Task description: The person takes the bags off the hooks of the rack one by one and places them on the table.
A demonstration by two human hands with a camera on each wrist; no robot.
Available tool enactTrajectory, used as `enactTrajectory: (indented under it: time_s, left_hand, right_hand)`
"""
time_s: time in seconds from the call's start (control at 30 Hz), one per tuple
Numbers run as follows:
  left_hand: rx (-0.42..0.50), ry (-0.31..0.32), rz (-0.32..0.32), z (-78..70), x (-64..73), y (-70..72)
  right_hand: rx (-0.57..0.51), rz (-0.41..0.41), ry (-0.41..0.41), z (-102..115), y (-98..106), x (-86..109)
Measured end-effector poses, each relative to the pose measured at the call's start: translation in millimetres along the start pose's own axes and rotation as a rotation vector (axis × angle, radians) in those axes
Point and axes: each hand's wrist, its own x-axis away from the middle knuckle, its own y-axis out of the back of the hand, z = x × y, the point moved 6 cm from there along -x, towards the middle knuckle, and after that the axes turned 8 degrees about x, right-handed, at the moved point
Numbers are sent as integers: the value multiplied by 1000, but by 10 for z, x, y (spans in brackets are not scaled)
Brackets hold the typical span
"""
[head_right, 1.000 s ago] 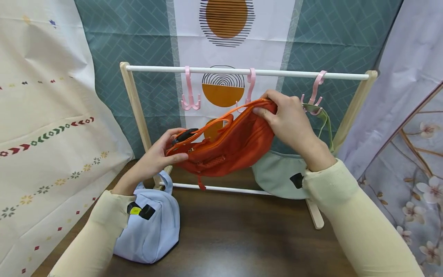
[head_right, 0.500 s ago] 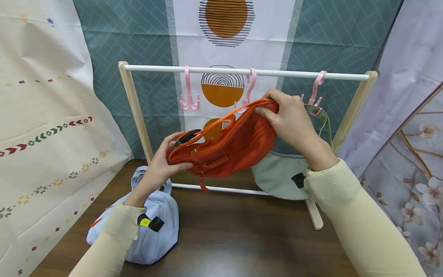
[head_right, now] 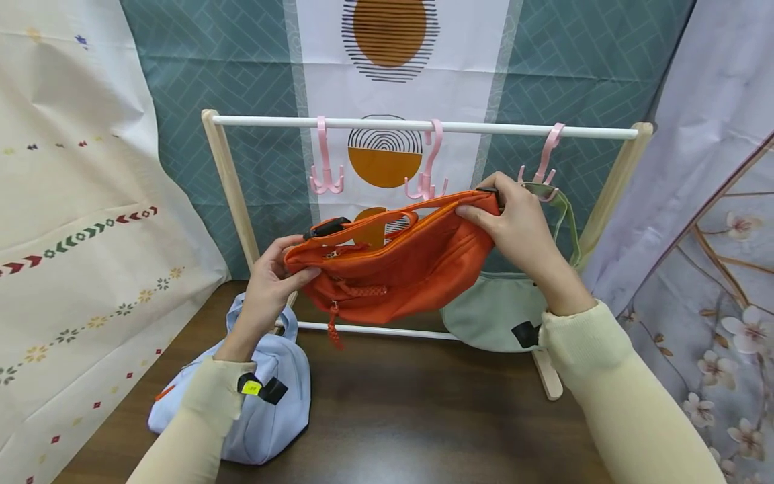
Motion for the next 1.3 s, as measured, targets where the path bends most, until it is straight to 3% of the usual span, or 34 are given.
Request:
enactTrajectory:
  time_s: [0.27,0.47,0.87,1.1,1.3]
  left_hand:
    - [94,3,-58,-106,-50,-4]
    - [67,20,-100,-95,-30,-32]
    - [45,81,-136,6,97,-54]
    - [34,116,-116,87,167,-18]
    - [43,165,-51,143,234,-1]
  right_hand:
    - [-216,123,-127,-268,-109,185]
    - [-290,94,-229,-393,-192,377]
    - [-419,61,-240,-481,-349,718]
    - [-435,92,-273,-522,-437,919]
    - [-483,156,-327,-624,-558,1102]
